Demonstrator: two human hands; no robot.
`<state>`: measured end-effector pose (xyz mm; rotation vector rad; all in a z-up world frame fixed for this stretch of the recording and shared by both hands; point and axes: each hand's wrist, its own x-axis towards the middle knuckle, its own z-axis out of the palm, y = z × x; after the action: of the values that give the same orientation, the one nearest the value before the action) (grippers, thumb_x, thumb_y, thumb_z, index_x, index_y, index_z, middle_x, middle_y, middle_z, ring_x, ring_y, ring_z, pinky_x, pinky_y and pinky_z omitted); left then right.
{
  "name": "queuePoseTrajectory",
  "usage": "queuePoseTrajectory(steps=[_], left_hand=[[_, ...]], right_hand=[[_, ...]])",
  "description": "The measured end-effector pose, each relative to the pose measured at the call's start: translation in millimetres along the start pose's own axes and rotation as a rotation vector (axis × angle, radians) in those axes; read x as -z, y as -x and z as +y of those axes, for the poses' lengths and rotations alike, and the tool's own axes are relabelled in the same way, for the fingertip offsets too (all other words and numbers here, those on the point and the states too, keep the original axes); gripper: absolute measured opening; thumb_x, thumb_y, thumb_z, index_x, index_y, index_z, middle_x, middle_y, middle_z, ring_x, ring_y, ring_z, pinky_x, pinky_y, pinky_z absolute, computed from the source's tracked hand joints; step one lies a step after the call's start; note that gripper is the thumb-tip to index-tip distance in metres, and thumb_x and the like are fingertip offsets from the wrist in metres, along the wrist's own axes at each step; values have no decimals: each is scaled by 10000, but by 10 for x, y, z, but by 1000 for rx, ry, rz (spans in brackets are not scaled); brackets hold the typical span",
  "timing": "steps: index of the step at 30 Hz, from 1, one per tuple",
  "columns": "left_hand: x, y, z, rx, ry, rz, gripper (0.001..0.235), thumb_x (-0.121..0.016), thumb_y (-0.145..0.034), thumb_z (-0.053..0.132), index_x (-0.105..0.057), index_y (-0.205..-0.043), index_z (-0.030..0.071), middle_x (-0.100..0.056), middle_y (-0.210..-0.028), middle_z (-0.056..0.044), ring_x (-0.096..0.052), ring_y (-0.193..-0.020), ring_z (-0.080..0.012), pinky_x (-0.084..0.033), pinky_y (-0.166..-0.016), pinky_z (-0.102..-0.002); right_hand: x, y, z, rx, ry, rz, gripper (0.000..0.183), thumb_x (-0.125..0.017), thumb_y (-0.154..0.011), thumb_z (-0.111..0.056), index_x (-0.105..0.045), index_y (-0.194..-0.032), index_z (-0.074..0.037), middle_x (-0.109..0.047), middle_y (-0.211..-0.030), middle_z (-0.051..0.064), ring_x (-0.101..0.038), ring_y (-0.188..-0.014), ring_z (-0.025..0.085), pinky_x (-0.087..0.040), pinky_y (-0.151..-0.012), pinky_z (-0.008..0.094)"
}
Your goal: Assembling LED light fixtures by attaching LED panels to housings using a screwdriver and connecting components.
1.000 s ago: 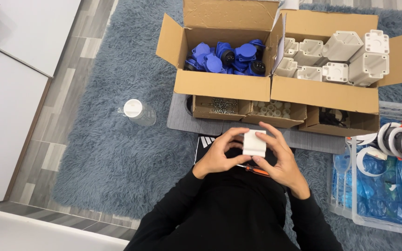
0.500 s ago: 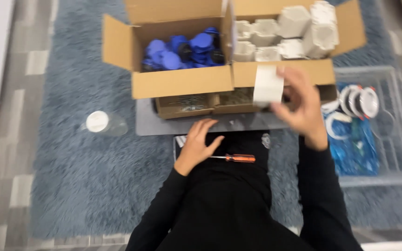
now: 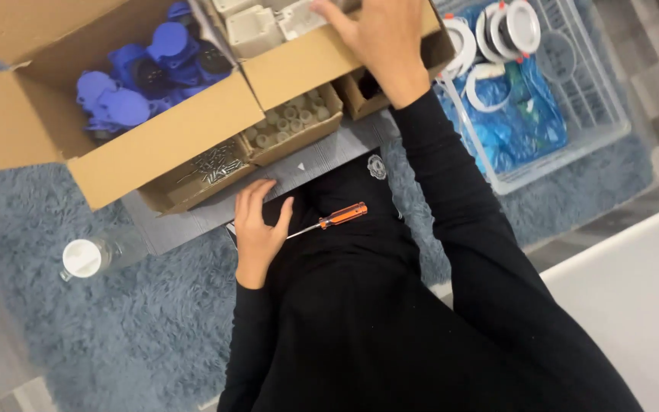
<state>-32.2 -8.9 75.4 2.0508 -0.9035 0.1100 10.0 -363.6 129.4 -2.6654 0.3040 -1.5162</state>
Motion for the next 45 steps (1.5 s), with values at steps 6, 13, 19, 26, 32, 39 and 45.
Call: queuePoseTrajectory(steps=[6, 13, 19, 26, 32, 39, 45], left_hand=[[-80, -25, -10, -8, -19, 20, 372, -832, -935, 92, -686, -1262, -11, -691, -1300, -153, -674, -1161, -321, -543, -1045, -410], [-70, -28, -8, -29, -27, 29, 352, -823, -930, 87, -697, -1244, -8, -684, -1284, -144, -663, -1145, -319, -535, -1036, -406], [-82, -23, -18, -24, -35, 47, 329, -827, -916, 89, -715, -1215, 13, -686, -1281, -119, -654, -1127, -304, -538, -1023, -395], [-114, -29, -16, -30, -56, 43, 305, -830, -922, 87, -721, -1198, 15, -680, -1284, -117, -651, -1136, -302, -540, -1024, -394], [-132, 13, -182, -109, -63, 95, 261, -875, -944, 142, -754, -1154, 45, -689, -1185, -145, -699, -1078, -387, -571, -961, -480], [-89, 85, -177, -7, -8, 105, 289, -813, -912, 160, -737, -1145, 6, -687, -1273, -140, -657, -1154, -326, -541, -1029, -405], [-3, 132, -180, -4, 23, 65, 298, -807, -913, 187, -729, -1169, 55, -690, -1285, -77, -645, -1148, -282, -508, -1055, -393]], right_hand=[[768, 156, 35, -107, -266, -71, 483, -939, -1009, -247, -683, -1343, -9, -670, -1262, 219, -636, -1128, 420, -497, -1025, 526], [806, 936, 1808, -383, -471, 247, 200, -691, -1163, -18, -641, -1348, 39, -761, -1211, 232, -743, -1085, 321, -589, -961, 428], [-320, 2796, 3425, -720, 20, -154, 402, -863, -1055, -379, -717, -1104, -7, -782, -974, 148, -779, -846, 268, -630, -766, 383], [-709, 2904, 3346, -868, -19, -264, 484, -873, -996, -472, -769, -948, -2, -737, -824, 96, -713, -722, 229, -614, -692, 352], [-911, 3377, 3689, -1026, -143, -358, 318, -831, -1012, -399, -800, -965, -86, -765, -869, 125, -781, -929, 276, -575, -769, 441], [-137, 3073, 3421, -859, -357, -191, 106, -841, -1083, -105, -781, -1011, -55, -646, -902, -11, -538, -807, 129, -491, -792, 281], [908, 2672, 2588, -1043, -700, 78, 95, -664, -1195, -100, -684, -1285, -121, -707, -1273, -26, -705, -1156, 44, -639, -1008, 188]])
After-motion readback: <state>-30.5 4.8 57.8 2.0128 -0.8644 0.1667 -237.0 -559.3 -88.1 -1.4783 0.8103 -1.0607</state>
